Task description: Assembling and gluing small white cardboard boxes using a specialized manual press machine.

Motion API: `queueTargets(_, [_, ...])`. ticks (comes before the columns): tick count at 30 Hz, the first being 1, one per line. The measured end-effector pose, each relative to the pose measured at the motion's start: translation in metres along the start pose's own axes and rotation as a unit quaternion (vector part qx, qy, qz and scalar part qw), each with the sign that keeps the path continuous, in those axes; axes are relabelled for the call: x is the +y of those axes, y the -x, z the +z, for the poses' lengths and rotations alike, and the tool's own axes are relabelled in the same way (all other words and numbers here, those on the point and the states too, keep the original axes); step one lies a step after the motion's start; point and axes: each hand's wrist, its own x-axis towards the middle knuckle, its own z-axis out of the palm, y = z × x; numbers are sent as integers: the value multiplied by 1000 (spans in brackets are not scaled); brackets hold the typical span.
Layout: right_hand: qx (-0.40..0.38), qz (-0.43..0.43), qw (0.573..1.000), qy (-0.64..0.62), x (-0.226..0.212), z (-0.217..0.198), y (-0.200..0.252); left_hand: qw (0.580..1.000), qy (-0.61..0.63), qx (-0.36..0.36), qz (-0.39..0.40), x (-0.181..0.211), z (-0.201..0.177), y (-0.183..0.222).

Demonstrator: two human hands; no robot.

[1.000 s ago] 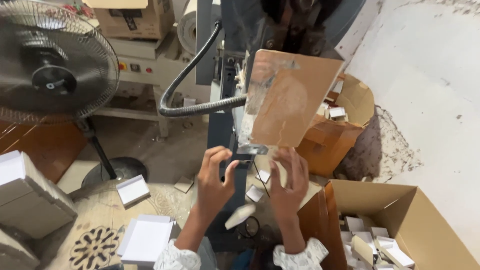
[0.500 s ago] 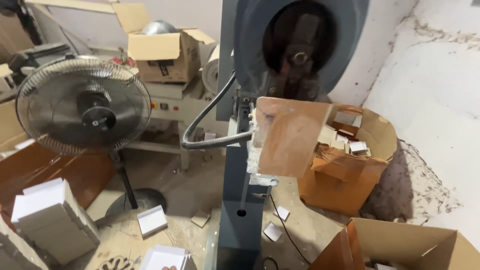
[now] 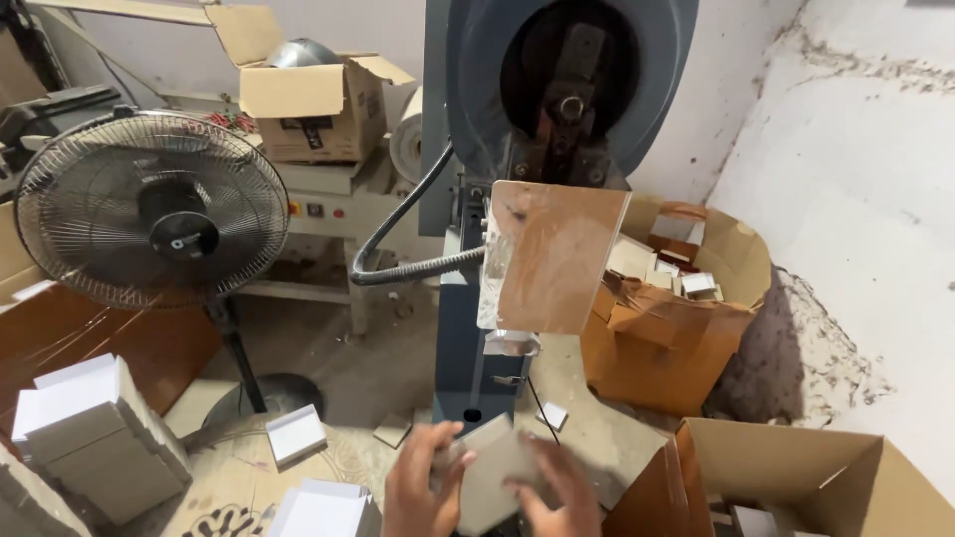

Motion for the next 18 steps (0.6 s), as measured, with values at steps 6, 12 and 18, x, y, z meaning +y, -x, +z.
queueTargets(6, [174, -12, 984, 35, -86, -41, -73, 965, 22, 62, 253, 63, 1, -66])
queueTargets(12, [198, -117, 973, 38, -58, -32, -111, 969, 47, 60, 235, 35, 20, -102])
queueTargets(18, [151, -73, 986, -22, -52, -34, -115, 978, 88, 29, 184, 25, 21, -104])
